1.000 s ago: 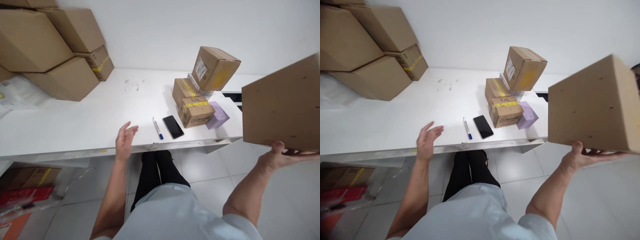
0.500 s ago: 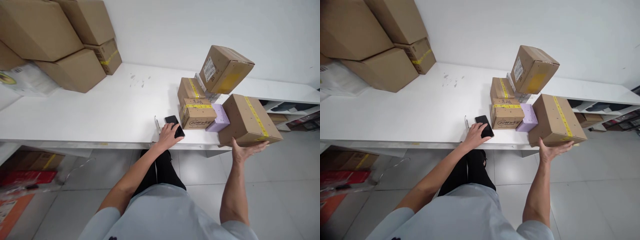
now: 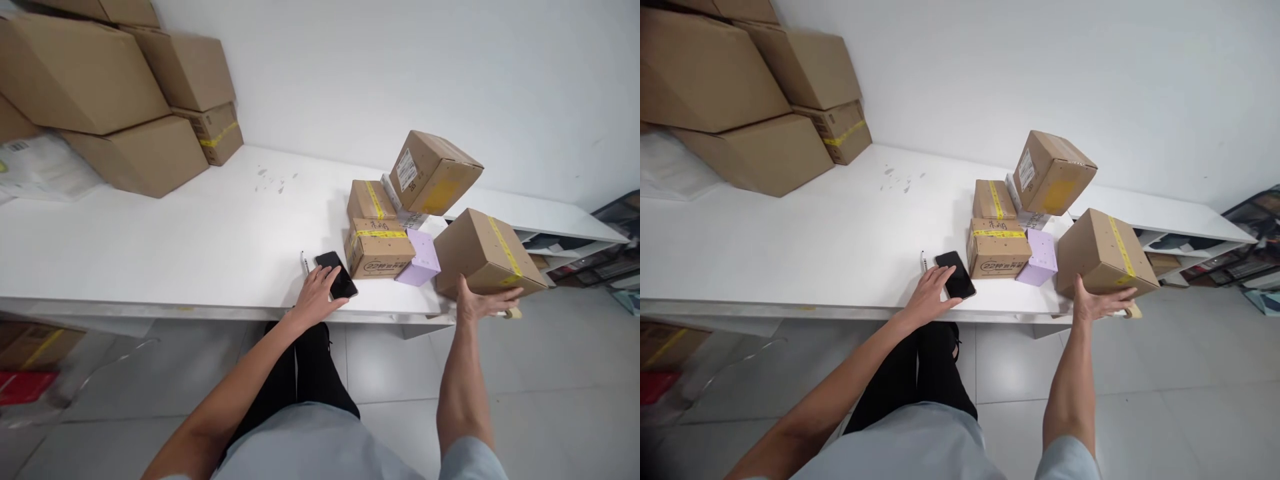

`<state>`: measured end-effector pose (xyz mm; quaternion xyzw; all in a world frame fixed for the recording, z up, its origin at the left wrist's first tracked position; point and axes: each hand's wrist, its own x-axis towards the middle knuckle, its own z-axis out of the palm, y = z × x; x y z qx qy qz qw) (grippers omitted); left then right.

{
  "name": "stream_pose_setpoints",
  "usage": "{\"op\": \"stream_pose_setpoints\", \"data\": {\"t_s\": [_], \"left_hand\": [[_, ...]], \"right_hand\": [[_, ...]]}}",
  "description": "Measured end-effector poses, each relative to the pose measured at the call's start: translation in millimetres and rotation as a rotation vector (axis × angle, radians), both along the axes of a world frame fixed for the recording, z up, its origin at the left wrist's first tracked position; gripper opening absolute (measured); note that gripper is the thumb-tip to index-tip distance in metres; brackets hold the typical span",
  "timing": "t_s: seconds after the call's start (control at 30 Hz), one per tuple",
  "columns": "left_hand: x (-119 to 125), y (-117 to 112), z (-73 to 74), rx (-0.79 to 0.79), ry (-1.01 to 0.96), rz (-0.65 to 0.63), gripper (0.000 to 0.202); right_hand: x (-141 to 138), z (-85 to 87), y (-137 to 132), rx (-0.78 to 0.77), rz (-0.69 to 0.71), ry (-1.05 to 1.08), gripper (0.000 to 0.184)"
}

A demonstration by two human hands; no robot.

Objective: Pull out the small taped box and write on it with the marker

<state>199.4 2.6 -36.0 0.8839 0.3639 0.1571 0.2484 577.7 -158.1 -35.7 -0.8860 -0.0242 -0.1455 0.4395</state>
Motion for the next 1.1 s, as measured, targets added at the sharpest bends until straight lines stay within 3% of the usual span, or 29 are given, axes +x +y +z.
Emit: {"op": "stream_pose_setpoints", "data": {"t_s": [0.2, 0.33, 0.5, 0.57, 0.67, 0.73, 0.87, 0.97, 1.1], "left_hand": [[1.0, -2.6, 2.9, -0.106, -0.116, 0.031, 0.078], [13.2, 10.9, 8.3, -0.145, -0.195, 0.067, 0.085], [25.9, 30.4, 19.7, -0.193, -0.149, 0.079, 0.098], [23.0, 30.4, 18.2, -0.155, -0.087, 0.099, 0.1], [10.7, 15.2, 8.2, -0.057, 0.043, 0.111, 0.083], [2.2, -1.2, -0.7, 0.025, 0.119, 0.067, 0.073], [-5.8, -22.4, -14.7, 0.169, 0.23, 0.009, 0.073], [-11.6, -20.9, -20.4, 0.259, 0.286, -0.048, 0.064], [-27.9, -15.0, -26.6, 0.419, 0.339, -0.144, 0.038]], "right_hand": [[40.7, 3.9, 71.1, -0.07, 0.23, -0.034, 0.142], [38.6, 4.2, 102.1, -0.055, 0.316, -0.021, 0.137], [25.9, 3.1, 115.4, -0.081, 0.391, -0.042, 0.135], [18.9, 3.6, 119.2, -0.094, 0.403, -0.041, 0.133], [6.9, 6.7, 126.3, -0.107, 0.418, -0.044, 0.131], [-0.7, 9.7, 131.2, -0.116, 0.442, -0.034, 0.132], [-12.6, 14.0, 140.6, -0.111, 0.475, -0.041, 0.128], [-18.8, 12.4, 149.8, -0.13, 0.474, -0.034, 0.123], [-23.5, 3.0, 168.6, -0.17, 0.373, -0.015, 0.121]]}}
